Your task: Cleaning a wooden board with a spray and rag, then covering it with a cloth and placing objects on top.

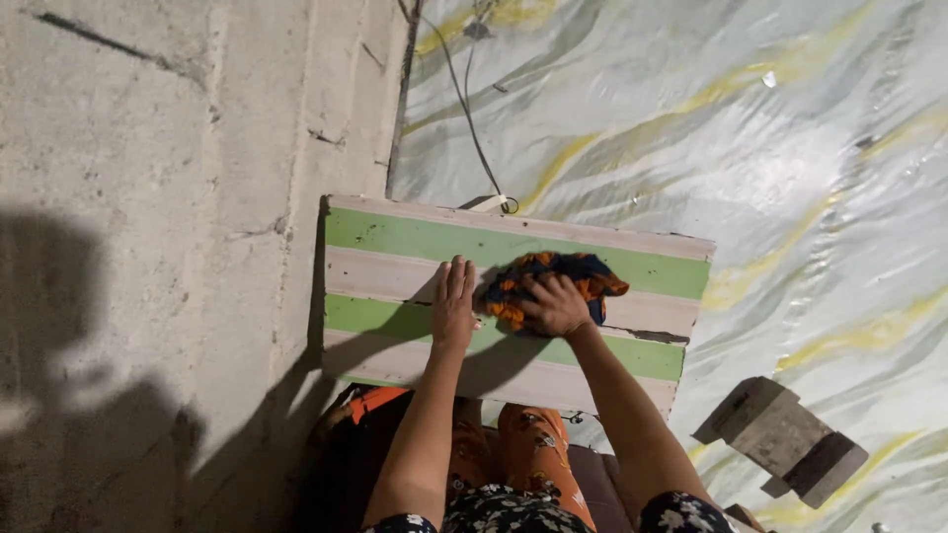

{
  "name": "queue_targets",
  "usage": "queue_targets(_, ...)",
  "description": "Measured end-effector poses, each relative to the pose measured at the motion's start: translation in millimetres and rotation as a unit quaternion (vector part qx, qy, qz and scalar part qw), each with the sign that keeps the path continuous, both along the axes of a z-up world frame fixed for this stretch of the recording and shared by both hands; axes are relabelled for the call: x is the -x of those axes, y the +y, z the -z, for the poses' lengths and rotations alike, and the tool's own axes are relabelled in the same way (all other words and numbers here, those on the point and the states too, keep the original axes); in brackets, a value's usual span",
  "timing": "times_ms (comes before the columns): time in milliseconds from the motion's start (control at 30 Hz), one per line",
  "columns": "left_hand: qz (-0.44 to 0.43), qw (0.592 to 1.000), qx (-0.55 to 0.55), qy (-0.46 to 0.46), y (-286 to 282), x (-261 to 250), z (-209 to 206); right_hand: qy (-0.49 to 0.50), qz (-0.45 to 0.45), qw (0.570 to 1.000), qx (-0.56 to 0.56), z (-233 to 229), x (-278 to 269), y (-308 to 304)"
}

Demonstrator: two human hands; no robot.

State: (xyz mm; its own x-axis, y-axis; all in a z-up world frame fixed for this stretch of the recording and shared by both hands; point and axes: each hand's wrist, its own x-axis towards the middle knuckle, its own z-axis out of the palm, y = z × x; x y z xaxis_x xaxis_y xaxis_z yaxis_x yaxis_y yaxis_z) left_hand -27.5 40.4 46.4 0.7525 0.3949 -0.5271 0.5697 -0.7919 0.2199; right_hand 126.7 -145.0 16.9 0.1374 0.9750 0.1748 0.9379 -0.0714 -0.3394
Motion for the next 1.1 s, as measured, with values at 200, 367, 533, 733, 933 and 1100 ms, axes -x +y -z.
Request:
queue_targets(200,0.054,0.982,-0.169,-0.059,-8,25,50,-0.027,0.124,0.992,-0.003,0,-42,69)
queue_targets(367,0.003,0.988,-0.154,-0.021,18,45,19,-0.038,0.291,0.956,0.006,-5,-15,97)
queue_targets(533,-0.271,0.952,-0.048,-0.137,68,124,18,-0.08,0.419,0.902,0.067,12,34,99)
queue_targets(733,-0.321,0.94,-0.055,-0.102,100,173,14,0.003,0.318,0.947,0.034,10,124,76)
queue_targets(933,-0.205,0.966,-0.075,-0.142,88,147,9,0.021,0.038,0.994,0.096,27,200,4)
queue_targets(1100,-0.217,0.969,-0.01,-0.12,86,136,11,-0.048,-0.245,0.967,-0.053,20,185,-24)
